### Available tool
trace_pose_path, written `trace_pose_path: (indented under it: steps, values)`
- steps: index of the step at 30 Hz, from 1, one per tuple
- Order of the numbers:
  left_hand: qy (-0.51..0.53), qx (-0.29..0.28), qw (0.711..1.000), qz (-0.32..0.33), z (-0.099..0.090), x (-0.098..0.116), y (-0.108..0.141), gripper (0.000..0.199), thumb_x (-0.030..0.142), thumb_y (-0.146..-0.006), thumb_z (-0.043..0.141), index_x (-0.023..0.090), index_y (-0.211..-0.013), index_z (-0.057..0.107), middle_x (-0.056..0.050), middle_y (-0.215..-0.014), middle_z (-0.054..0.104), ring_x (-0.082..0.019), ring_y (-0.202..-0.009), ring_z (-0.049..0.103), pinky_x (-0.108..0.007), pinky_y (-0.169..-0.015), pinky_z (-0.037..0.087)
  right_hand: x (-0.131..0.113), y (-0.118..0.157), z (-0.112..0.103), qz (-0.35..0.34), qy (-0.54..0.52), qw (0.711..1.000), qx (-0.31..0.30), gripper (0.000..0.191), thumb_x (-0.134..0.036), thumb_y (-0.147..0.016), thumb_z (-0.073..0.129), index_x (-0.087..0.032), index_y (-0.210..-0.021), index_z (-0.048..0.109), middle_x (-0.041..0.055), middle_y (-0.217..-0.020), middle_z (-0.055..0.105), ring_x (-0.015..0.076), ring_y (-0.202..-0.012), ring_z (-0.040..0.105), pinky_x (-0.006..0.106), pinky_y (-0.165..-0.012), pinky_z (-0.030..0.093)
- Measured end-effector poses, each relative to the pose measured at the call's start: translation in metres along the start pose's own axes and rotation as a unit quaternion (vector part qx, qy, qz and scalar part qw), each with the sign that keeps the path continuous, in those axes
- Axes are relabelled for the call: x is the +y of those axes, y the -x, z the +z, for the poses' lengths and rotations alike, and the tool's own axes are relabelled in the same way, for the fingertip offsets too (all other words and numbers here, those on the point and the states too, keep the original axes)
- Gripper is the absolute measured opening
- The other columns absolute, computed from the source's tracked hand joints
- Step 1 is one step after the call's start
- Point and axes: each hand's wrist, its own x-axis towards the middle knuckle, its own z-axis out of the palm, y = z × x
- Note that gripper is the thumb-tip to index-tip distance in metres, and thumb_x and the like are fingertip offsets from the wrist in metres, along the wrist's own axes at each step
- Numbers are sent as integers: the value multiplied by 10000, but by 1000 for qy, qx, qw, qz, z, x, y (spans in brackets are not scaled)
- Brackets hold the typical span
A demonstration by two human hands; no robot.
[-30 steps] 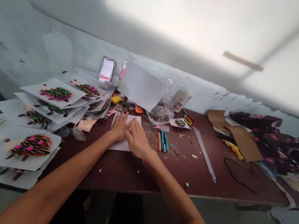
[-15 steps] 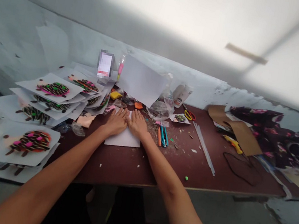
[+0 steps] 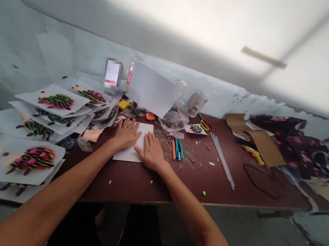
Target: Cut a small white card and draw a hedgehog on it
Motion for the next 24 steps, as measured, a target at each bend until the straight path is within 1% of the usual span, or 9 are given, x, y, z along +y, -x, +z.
trace_pose_path:
  steps: [5, 9, 11, 13, 16, 18, 19, 21, 24]
  values:
    - [5, 5, 1000, -8, -1, 2, 1, 676, 478, -1001, 204, 94, -1548, 302, -153, -1624, 243, -355, -1505, 172, -534, -1202, 120, -8, 44, -5, -34, -17, 999, -22, 832, -595, -1002, 276, 48, -1530, 249, 247, -1611, 164, 319, -1523, 121, 462, -1233, 176]
    - [-5, 5, 1000, -5, -1, 3, 1, 684, 483, -1001, 193, 90, -1551, 292, -153, -1624, 239, -343, -1506, 179, -506, -1209, 117, -15, 78, -9, -54, -30, 997, -49, 857, -599, -985, 352, 40, -1539, 219, 247, -1619, 121, 315, -1528, 81, 464, -1241, 152]
    - [-11, 0, 1000, -5, -2, 4, 2, 690, 486, -1003, 180, 85, -1556, 275, -153, -1628, 226, -336, -1509, 171, -486, -1213, 116, -16, 89, -12, -65, -36, 995, -63, 870, -608, -977, 367, 39, -1539, 219, 250, -1619, 120, 317, -1528, 80, 469, -1241, 152]
    - [-13, -7, 1000, -3, -4, 4, 2, 699, 492, -1004, 180, 76, -1560, 258, -157, -1631, 213, -332, -1511, 163, -467, -1215, 120, -15, 92, -15, -77, -47, 993, -70, 855, -614, -982, 344, 30, -1535, 243, 249, -1615, 150, 313, -1527, 101, 472, -1239, 161]
    - [-10, -15, 1000, 1, -6, 4, 3, 699, 497, -1005, 202, 79, -1562, 252, -163, -1634, 192, -331, -1513, 155, -456, -1213, 128, -5, 76, -19, -69, -67, 995, -42, 759, -554, -1016, 286, 1, -1533, 280, 229, -1614, 197, 284, -1523, 154, 444, -1232, 196]
    - [-9, -20, 1000, 15, -7, 2, 4, 687, 495, -1005, 218, 98, -1564, 256, -156, -1637, 184, -327, -1515, 151, -465, -1212, 125, 6, 52, -22, -34, -66, 997, 6, 696, -497, -1028, 282, -17, -1531, 297, 215, -1619, 207, 289, -1519, 176, 452, -1228, 200]
    - [-8, -24, 999, 23, -8, 2, 4, 681, 496, -1004, 227, 110, -1565, 260, -150, -1637, 184, -326, -1515, 150, -474, -1211, 122, 12, 38, -23, -18, -64, 997, 26, 661, -474, -1032, 284, -34, -1524, 324, 206, -1612, 243, 288, -1513, 201, 456, -1222, 213]
    - [-3, -33, 998, 47, -10, 0, 4, 668, 495, -1003, 243, 135, -1565, 266, -132, -1639, 189, -319, -1516, 149, -490, -1209, 116, 24, 9, -24, 4, -55, 997, 53, 607, -425, -1031, 311, -41, -1497, 377, 212, -1585, 315, 290, -1494, 259, 457, -1207, 246]
    - [18, -46, 994, 94, -12, -4, 2, 631, 473, -1004, 256, 176, -1559, 290, -91, -1638, 211, -299, -1516, 159, -492, -1207, 127, 36, -25, -26, 30, -12, 996, 88, 496, -271, -1015, 340, -52, -1448, 444, 203, -1522, 429, 269, -1435, 372, 430, -1178, 295]
